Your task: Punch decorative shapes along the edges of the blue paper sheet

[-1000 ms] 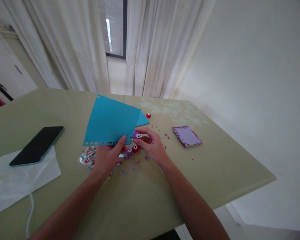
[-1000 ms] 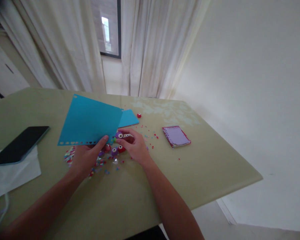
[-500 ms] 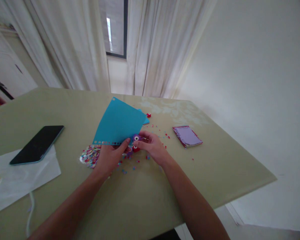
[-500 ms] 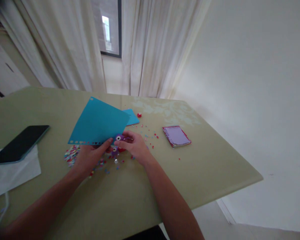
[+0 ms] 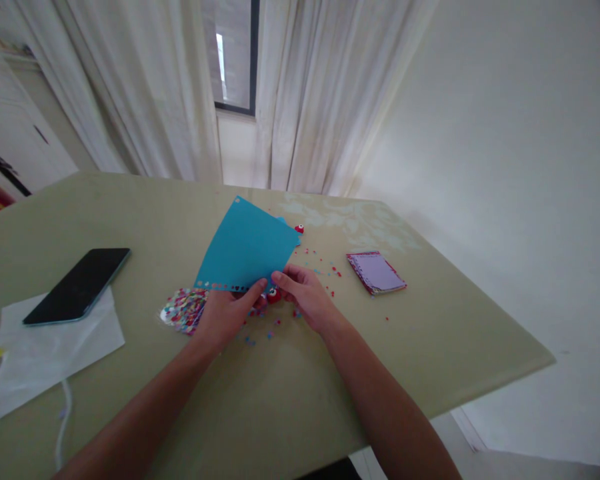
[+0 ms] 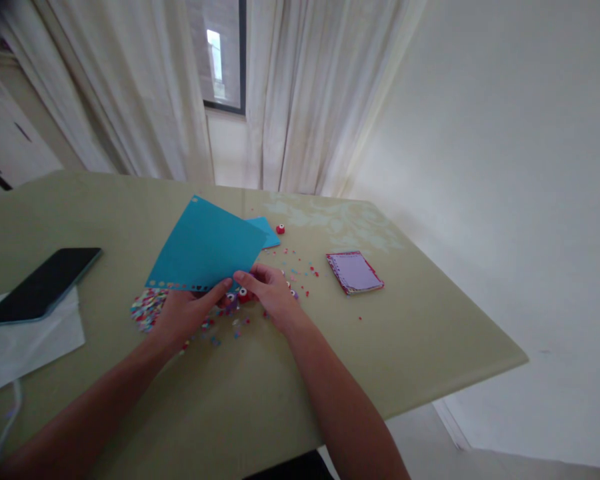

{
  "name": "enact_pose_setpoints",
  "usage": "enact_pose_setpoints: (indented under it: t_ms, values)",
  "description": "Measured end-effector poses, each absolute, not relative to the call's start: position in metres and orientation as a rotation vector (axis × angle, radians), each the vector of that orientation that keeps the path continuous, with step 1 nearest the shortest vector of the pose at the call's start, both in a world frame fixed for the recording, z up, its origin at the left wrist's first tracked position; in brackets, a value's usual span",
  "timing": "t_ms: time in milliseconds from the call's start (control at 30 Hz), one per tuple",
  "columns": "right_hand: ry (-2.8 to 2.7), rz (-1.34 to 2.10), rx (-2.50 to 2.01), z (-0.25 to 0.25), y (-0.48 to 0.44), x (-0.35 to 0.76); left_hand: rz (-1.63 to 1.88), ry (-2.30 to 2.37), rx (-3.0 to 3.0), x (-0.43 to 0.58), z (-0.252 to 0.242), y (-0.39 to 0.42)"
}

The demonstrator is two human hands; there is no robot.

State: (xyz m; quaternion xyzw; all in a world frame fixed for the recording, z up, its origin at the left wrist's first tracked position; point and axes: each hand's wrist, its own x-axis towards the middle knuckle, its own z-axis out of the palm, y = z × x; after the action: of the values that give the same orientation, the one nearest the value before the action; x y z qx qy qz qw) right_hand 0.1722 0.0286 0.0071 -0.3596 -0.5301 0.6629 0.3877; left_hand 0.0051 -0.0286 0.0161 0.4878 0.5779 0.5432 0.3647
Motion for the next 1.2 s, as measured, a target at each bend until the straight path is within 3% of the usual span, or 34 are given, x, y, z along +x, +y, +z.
enact_pose_setpoints:
  t_ms: [633, 733, 933, 1200]
  values:
    - [-1.282, 1.677, -0.925, 0.012, 0.034, 0.177, 1.372, 1.560, 1.227, 0.004, 0.016, -0.030]
    - [-1.267, 1.480, -0.984, 0.015, 0.044, 0.190, 1.350, 1.590, 1.193, 0.003, 0.019, -0.032]
    - [-1.565, 0.740, -1.309, 0.007, 0.072, 0.232, 1.314, 1.619, 1.202, 0.003, 0.022, -0.035]
    - [-1.793, 0.542, -1.656, -0.017, 0.089, 0.251, 1.377, 1.504, 1.298, -0.005, 0.016, -0.030]
